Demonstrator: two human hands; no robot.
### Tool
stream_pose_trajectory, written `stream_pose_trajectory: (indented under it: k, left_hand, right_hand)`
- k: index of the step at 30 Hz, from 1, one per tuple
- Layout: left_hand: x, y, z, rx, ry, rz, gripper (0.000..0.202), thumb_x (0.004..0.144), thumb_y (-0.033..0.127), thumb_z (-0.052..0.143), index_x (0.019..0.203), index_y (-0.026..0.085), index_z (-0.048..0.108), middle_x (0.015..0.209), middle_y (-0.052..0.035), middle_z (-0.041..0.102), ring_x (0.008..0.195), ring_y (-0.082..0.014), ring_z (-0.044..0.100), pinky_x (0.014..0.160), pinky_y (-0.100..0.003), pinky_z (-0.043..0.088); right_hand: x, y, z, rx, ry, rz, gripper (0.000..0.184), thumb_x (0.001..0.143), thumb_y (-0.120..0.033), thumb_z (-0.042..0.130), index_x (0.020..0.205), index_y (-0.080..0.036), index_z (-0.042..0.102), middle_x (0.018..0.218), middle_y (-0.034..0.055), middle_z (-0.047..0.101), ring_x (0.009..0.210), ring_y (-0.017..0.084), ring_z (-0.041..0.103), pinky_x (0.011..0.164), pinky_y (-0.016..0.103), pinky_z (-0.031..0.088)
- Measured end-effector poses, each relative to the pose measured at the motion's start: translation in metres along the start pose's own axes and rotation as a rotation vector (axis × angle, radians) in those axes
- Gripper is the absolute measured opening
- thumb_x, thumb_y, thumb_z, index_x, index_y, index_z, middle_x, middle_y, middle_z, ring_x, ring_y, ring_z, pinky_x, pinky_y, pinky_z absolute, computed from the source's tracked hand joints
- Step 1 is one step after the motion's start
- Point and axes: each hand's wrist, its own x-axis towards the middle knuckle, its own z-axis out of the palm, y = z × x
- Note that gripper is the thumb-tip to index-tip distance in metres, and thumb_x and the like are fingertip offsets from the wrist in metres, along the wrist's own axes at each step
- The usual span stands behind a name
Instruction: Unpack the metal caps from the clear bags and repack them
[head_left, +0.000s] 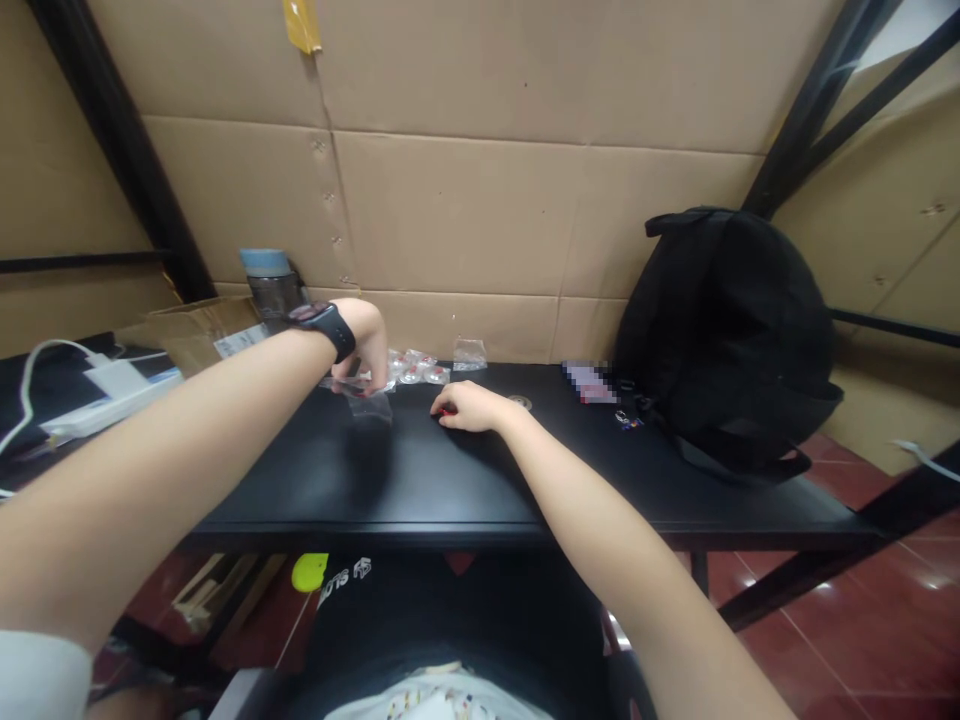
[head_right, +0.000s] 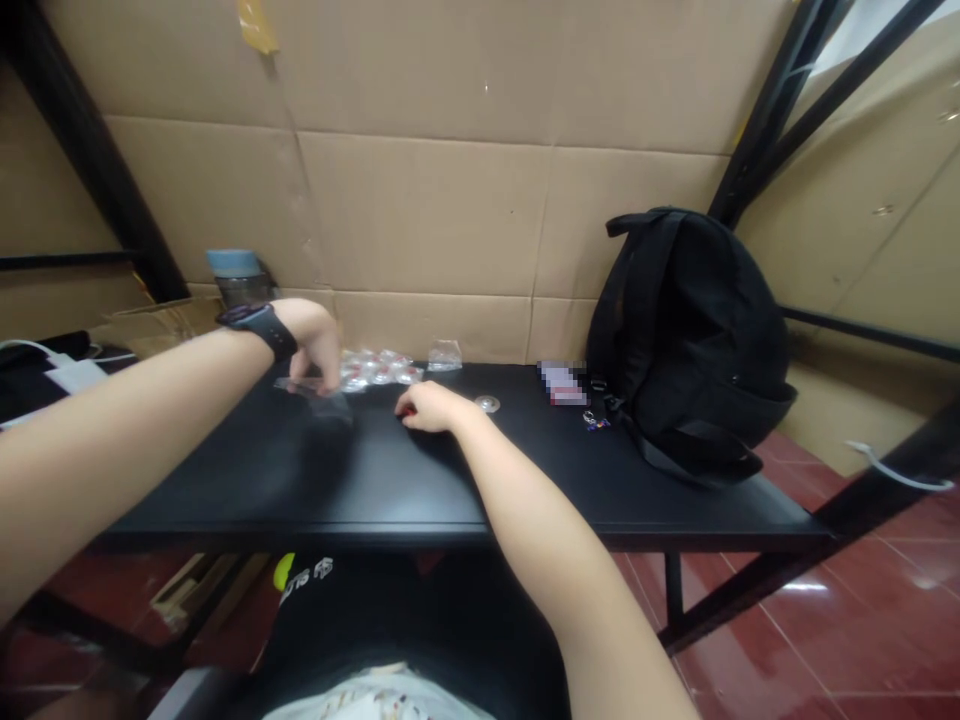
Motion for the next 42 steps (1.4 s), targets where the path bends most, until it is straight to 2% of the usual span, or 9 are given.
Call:
stream_pose_trajectory:
  k: [3,7,11,18,22,30,33,38,42]
  left_hand:
    - [0.004,-0.001,-0.001,0.08,-0.305,-0.121,0.061,0.029,0.039,0.093,0.086,0.027,0.074,0.083,-0.0124,0.074,0.088,-0.049,0.068,0.074,-0.063,0.056]
    - [0.01,0.007,0.0,-0.015,-0.258,-0.013,0.07,0.027,0.048,0.093,0.09,0.026,0.073,0.083,-0.0129,0.075,0.084,-0.0463,0.07,0.073,-0.061,0.056]
    - [0.006,0.027,0.005,-0.086,-0.296,-0.139,0.064,0.035,0.055,0.091,0.09,0.025,0.076,0.091,-0.0156,0.076,0.093,-0.0472,0.069,0.082,-0.061,0.053]
    - [-0.022,0.036,0.04,0.244,-0.017,-0.033,0.039,0.05,0.041,0.083,0.086,0.027,0.077,0.093,-0.0118,0.077,0.107,-0.0456,0.066,0.105,-0.066,0.03]
    - [-0.039,0.027,0.074,0.184,0.341,0.099,0.059,0.064,0.047,0.072,0.117,0.019,0.069,0.112,-0.0199,0.074,0.105,-0.04,0.068,0.105,-0.057,0.031]
    - [-0.046,0.03,0.108,0.12,0.583,0.16,0.046,0.087,0.048,0.054,0.119,0.016,0.065,0.115,-0.0214,0.073,0.114,-0.0378,0.063,0.107,-0.051,0.028]
    - [-0.042,0.017,0.107,0.076,0.557,0.2,0.046,0.092,0.052,0.048,0.117,0.019,0.067,0.118,-0.0194,0.072,0.116,-0.0363,0.062,0.104,-0.051,0.034]
    - [-0.037,-0.01,0.102,-0.049,0.35,0.561,0.033,0.089,0.025,0.051,0.113,0.027,0.074,0.13,-0.0073,0.069,0.124,-0.0248,0.06,0.107,-0.036,0.042]
    - [-0.034,-0.009,0.11,-0.07,0.237,0.689,0.042,0.082,0.015,0.054,0.117,0.026,0.076,0.132,-0.0062,0.069,0.123,-0.0235,0.062,0.113,-0.034,0.04]
  right_hand:
    - [0.003,-0.001,0.0,0.0,-0.015,0.017,0.027,0.084,-0.021,0.072,0.11,-0.02,0.078,0.105,0.0075,0.076,0.094,0.02,0.069,0.085,0.027,0.049]
    - [0.001,-0.003,-0.003,0.023,-0.022,0.028,0.028,0.084,-0.024,0.073,0.111,-0.02,0.078,0.105,0.0068,0.076,0.092,0.019,0.068,0.083,0.026,0.048]
    - [-0.005,-0.003,-0.006,0.049,-0.018,0.046,0.028,0.084,-0.027,0.072,0.111,-0.022,0.078,0.103,0.0053,0.076,0.087,0.018,0.068,0.077,0.024,0.048]
    - [-0.006,-0.003,-0.006,0.025,-0.03,0.049,0.031,0.083,-0.025,0.072,0.113,-0.023,0.077,0.1,0.0046,0.076,0.085,0.017,0.068,0.076,0.024,0.048]
    - [-0.006,-0.003,-0.007,0.018,-0.037,0.042,0.029,0.083,-0.027,0.072,0.111,-0.022,0.078,0.101,0.0051,0.076,0.086,0.019,0.069,0.077,0.025,0.049]
    - [-0.009,-0.005,-0.01,0.029,-0.048,0.056,0.031,0.082,-0.026,0.073,0.113,-0.024,0.077,0.104,0.0048,0.077,0.089,0.018,0.07,0.08,0.025,0.05]
    - [-0.01,-0.005,-0.011,0.006,-0.054,0.037,0.029,0.082,-0.02,0.071,0.111,-0.021,0.079,0.101,0.0059,0.077,0.089,0.019,0.07,0.081,0.025,0.05]
    - [-0.01,-0.006,-0.013,0.027,-0.057,0.078,0.028,0.08,-0.009,0.067,0.102,-0.02,0.081,0.091,0.0046,0.078,0.08,0.016,0.07,0.076,0.023,0.05]
    - [-0.01,-0.003,-0.014,0.055,-0.021,0.074,0.019,0.081,-0.015,0.071,0.096,-0.021,0.082,0.09,0.0029,0.078,0.08,0.016,0.071,0.077,0.022,0.05]
